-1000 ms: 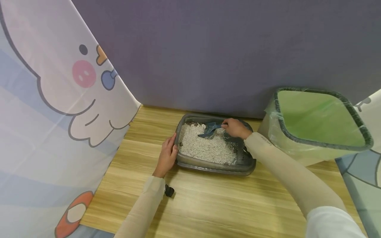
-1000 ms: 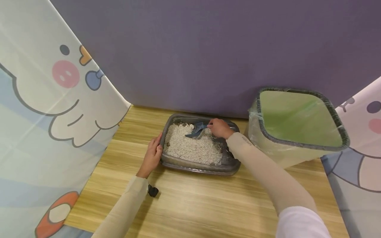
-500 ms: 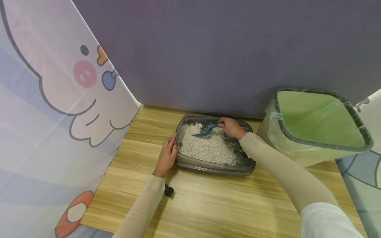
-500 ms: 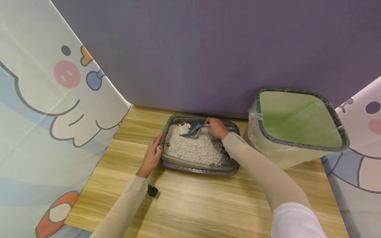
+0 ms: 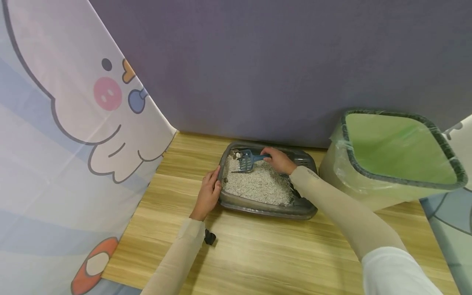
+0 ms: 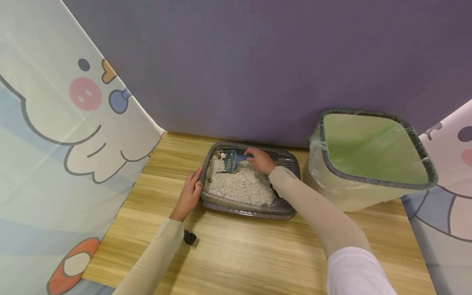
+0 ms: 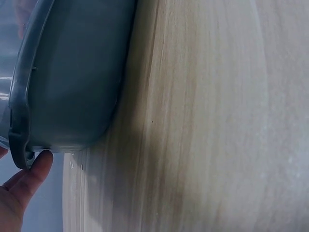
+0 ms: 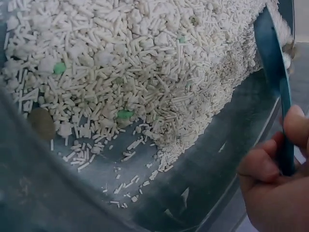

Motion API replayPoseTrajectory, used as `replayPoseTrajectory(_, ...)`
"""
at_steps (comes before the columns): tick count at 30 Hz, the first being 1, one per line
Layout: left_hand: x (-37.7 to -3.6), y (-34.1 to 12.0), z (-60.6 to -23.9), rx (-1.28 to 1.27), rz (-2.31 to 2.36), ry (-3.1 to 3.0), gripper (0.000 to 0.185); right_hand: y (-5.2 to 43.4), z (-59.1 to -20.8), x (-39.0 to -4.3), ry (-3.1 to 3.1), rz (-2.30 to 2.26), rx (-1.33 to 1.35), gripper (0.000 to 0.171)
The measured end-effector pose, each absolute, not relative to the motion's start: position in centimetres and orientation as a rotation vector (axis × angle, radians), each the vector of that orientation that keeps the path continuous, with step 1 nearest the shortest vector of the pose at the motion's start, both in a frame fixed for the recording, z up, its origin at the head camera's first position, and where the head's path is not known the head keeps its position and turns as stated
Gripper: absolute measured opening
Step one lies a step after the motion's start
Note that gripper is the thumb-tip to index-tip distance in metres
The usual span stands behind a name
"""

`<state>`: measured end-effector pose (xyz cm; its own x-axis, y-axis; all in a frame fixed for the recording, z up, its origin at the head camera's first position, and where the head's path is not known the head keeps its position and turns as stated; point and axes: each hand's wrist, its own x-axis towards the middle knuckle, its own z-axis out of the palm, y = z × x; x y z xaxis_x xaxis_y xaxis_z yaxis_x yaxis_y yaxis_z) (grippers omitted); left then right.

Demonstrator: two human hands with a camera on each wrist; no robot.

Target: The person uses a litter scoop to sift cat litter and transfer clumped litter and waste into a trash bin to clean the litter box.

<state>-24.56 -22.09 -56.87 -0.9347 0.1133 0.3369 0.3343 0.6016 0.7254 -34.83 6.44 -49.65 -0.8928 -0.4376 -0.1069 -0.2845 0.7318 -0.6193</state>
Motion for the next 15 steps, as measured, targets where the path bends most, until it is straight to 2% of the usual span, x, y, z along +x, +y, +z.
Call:
replayPoseTrajectory(6,-24.49,-22.07,-56.97,-0.374,-1.247,-2.589,0.05,6.01,-50.29,-34.85,2.591,-0.762,-0.541,0.034)
replayPoseTrajectory(11,-24.56,-22.05,-57.04,-0.38,-1.245,-2.585,0.05,5.87,-50.44,-34.53,2.537,-0.768,-0.541,0.023)
replayPoseTrajectory(15,-24.57,-22.06,-57.06,-0.372,-1.251,-2.585,0.05,6.07,-50.54,-34.04,2.525,-0.784,-0.588,0.022)
